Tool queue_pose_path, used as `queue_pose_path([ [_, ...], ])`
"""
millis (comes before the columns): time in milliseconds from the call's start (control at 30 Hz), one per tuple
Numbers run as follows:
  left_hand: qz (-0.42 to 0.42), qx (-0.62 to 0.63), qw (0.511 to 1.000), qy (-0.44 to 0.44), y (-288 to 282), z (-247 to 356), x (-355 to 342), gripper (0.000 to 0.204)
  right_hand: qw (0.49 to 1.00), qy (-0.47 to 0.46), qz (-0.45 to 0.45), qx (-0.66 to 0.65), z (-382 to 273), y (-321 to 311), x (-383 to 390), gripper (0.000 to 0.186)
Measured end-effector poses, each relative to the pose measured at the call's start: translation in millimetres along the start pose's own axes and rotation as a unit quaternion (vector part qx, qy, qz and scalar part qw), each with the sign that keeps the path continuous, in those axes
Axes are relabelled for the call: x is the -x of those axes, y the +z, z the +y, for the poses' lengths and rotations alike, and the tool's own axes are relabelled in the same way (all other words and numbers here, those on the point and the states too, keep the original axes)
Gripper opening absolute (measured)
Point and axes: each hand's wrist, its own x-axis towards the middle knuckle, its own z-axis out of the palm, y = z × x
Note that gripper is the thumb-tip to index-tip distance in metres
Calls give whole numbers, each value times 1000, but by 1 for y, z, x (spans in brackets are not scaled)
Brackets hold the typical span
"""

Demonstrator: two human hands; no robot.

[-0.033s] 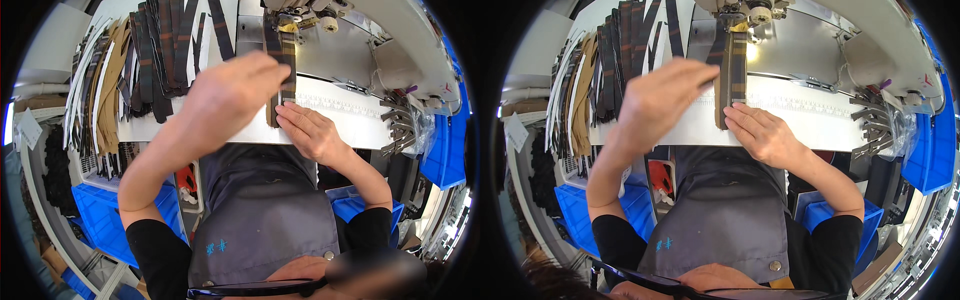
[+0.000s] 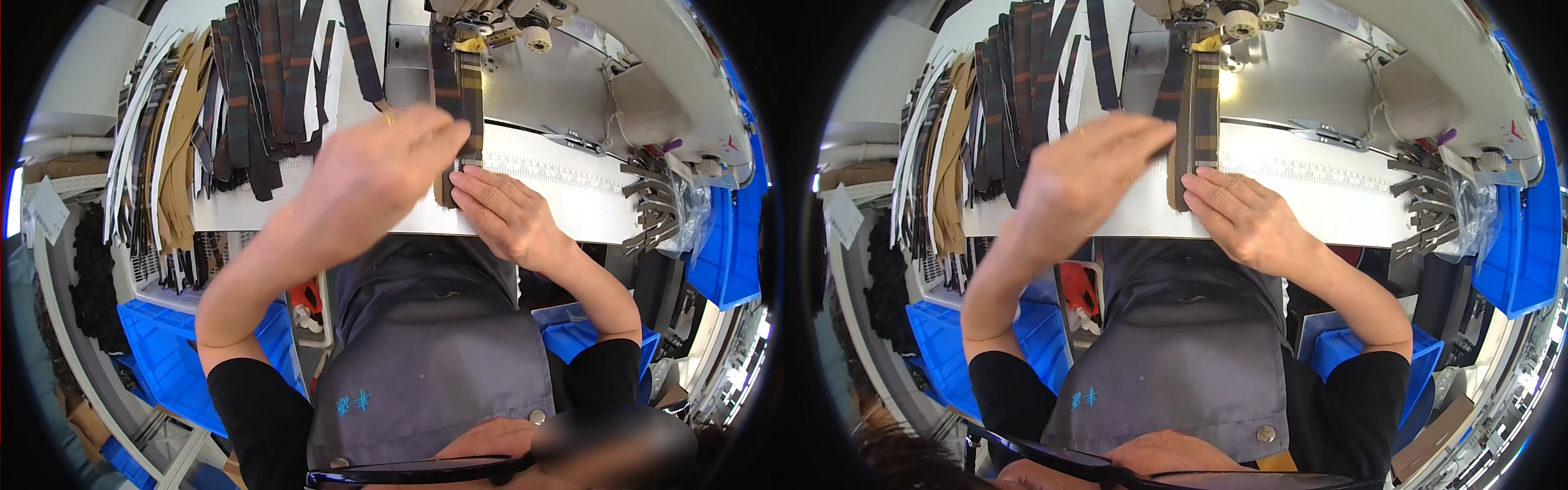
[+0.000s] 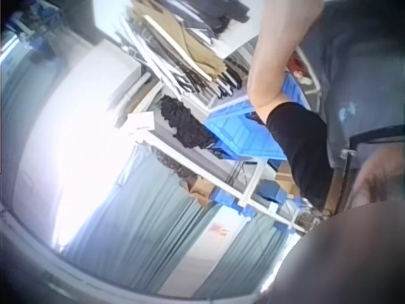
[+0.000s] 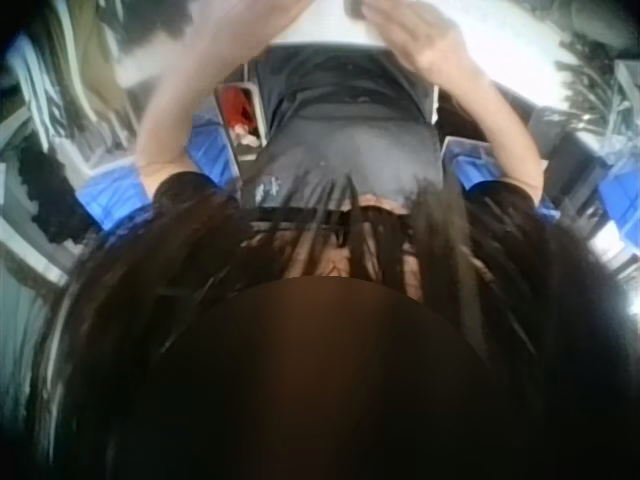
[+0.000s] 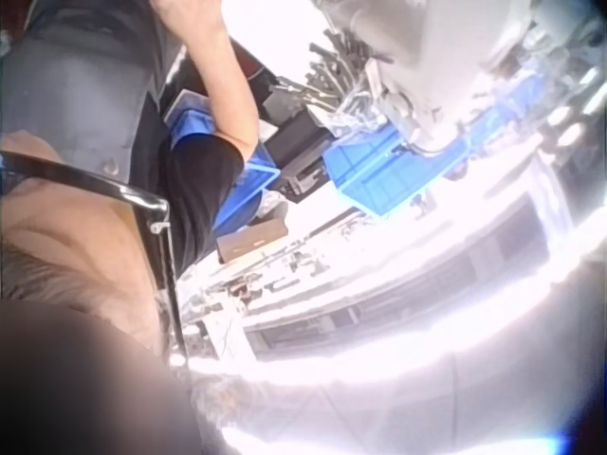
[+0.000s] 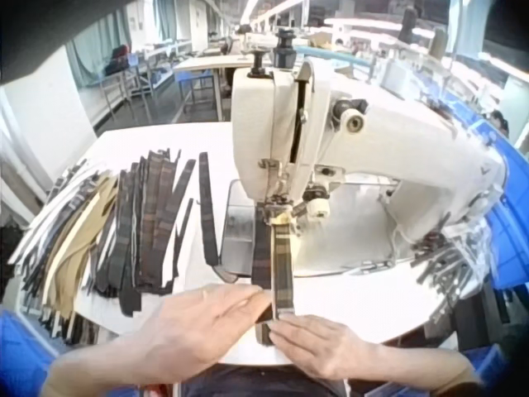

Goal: Sewing together zipper strips and fabric components using an industrial sewing machine.

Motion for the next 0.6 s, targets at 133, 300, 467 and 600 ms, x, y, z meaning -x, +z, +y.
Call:
queue_pose_path([
  [133,-25,-16,999,21,31,8,34,32,999,45,-14,-25,-5,-5,2,34],
  [300,2,-18,999,45,50,0,50,30,997,62,-22,-41,-7,-4,5,35],
  [467,-39,-16,999,34,46,0,52,24,997,57,-15,-41,-4,-3,9,37],
  [600,-44,-33,997,48,44,-2,51,20,997,55,-8,-55,-3,-3,10,41],
])
